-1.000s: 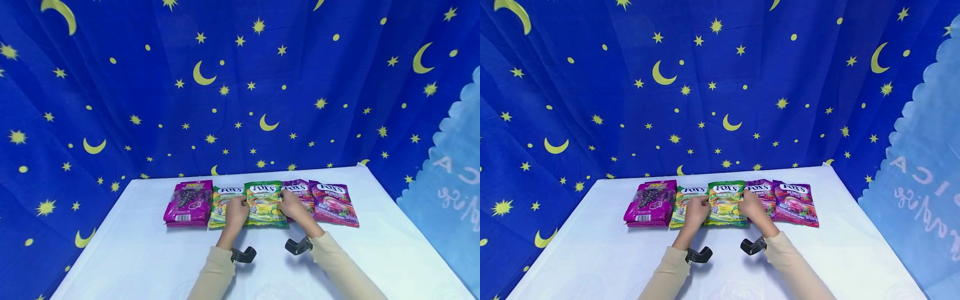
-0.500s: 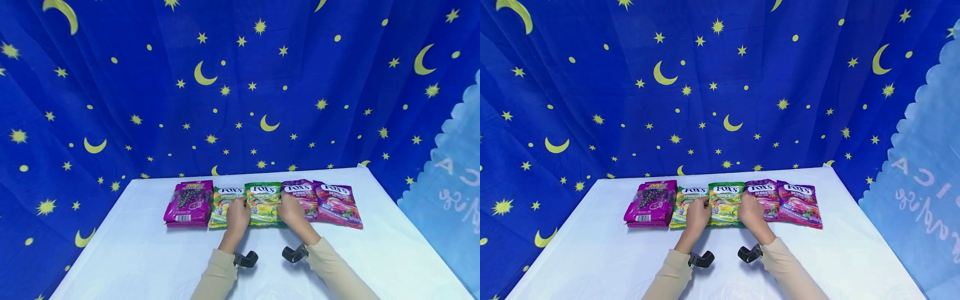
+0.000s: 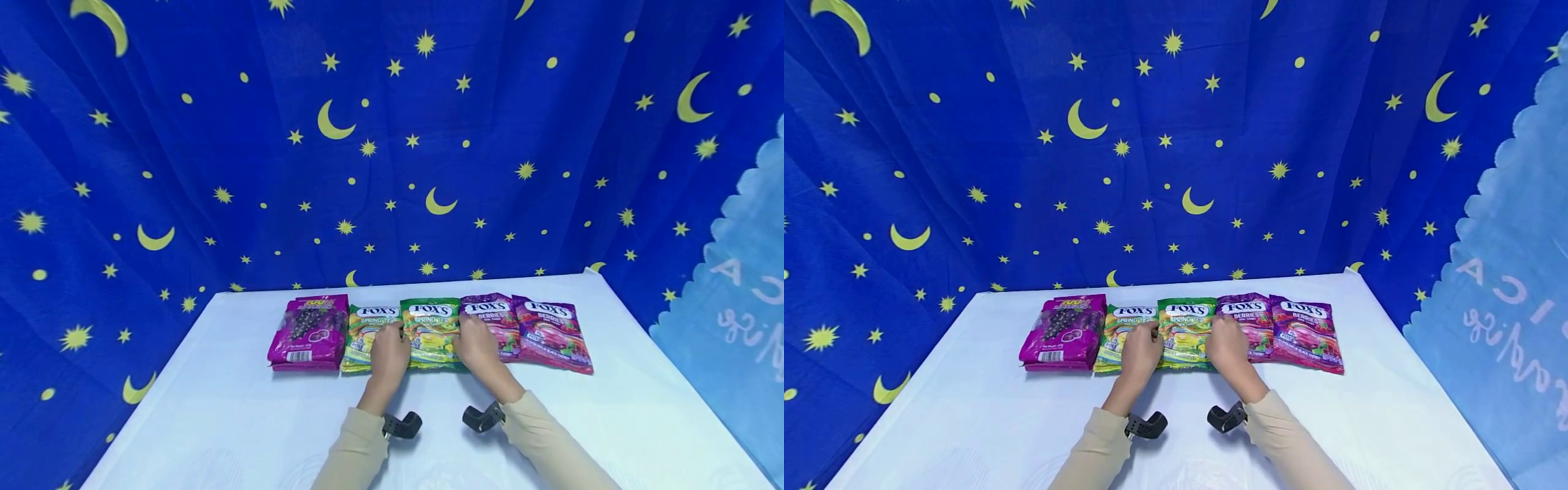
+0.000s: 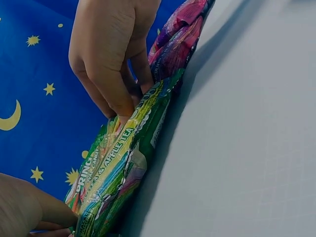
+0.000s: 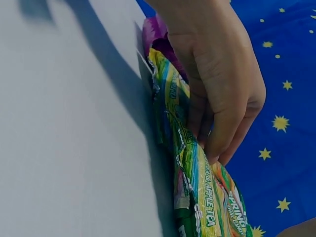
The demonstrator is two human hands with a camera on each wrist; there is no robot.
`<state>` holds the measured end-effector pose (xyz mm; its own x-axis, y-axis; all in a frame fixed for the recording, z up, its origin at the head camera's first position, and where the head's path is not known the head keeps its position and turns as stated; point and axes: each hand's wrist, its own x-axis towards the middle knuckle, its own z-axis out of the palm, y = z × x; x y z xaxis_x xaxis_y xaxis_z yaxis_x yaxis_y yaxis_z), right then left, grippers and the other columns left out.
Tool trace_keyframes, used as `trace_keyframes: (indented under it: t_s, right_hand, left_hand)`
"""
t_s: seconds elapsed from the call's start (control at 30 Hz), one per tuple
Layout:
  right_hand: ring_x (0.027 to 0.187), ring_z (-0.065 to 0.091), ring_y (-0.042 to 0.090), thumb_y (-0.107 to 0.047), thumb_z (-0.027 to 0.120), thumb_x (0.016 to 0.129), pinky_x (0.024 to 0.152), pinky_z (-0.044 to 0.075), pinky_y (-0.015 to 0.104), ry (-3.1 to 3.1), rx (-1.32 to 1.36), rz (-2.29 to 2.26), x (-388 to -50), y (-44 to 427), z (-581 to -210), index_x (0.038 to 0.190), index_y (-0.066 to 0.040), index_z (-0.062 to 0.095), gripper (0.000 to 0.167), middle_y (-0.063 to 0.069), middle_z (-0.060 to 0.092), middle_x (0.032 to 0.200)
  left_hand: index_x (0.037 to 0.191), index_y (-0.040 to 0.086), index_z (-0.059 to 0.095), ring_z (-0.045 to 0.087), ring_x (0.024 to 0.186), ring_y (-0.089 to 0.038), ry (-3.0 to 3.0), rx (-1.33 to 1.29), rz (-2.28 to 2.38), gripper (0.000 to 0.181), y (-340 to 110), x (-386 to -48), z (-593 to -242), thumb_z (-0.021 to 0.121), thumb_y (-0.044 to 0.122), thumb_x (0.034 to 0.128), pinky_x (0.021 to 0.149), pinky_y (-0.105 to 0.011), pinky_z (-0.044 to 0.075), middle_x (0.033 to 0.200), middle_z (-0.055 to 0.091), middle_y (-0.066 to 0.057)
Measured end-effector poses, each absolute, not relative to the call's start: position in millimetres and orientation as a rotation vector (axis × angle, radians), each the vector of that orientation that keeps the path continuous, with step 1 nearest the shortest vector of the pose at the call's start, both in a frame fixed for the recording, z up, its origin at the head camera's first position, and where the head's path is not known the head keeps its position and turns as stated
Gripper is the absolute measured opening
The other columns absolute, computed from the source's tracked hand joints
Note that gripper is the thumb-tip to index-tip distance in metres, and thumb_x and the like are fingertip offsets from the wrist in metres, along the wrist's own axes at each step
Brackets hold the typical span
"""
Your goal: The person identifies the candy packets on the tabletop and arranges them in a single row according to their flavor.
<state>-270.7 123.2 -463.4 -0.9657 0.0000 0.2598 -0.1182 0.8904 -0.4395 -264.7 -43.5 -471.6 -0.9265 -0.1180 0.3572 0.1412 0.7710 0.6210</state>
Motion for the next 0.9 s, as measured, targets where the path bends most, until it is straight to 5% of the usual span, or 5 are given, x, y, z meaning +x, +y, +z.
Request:
trace_keyframes:
  t_s: [0.5, 0.73, 0.9]
  right_hand:
    - [0.088, 0.061, 0.036, -0.001, 0.069, 0.080, 0.077, 0.054, 0.050, -2.654, 0.103, 0.984, -259, 167, -447, 0.120, 0.011, 0.059, 0.043, 0.029, 0.061, 0.109]
    - [0.091, 0.060, 0.040, -0.004, 0.069, 0.083, 0.080, 0.051, 0.054, -2.712, 0.003, 0.965, -257, 200, -441, 0.122, 0.014, 0.056, 0.044, 0.031, 0.062, 0.105]
    - [0.083, 0.061, 0.034, -0.002, 0.068, 0.084, 0.076, 0.054, 0.049, -2.732, -0.006, 0.972, -259, 211, -439, 0.121, 0.015, 0.056, 0.042, 0.030, 0.063, 0.105]
  left_hand:
    - [0.113, -0.005, 0.067, 0.059, 0.108, -0.037, -2.559, -0.171, -1.069, 0.032, -31, -263, -456, 0.069, -0.004, 0.0809, 0.086, -0.044, 0.054, 0.114, 0.062, -0.025]
    - [0.117, -0.007, 0.064, 0.066, 0.089, -0.024, -2.590, -0.377, -1.429, 0.030, -3, -262, -446, 0.059, -0.003, 0.0878, 0.065, -0.027, 0.056, 0.110, 0.066, -0.020]
    - [0.116, -0.003, 0.066, 0.066, 0.091, -0.020, -2.702, -0.406, -1.514, 0.026, 23, -263, -439, 0.059, 0.005, 0.0921, 0.069, -0.024, 0.055, 0.103, 0.069, -0.011]
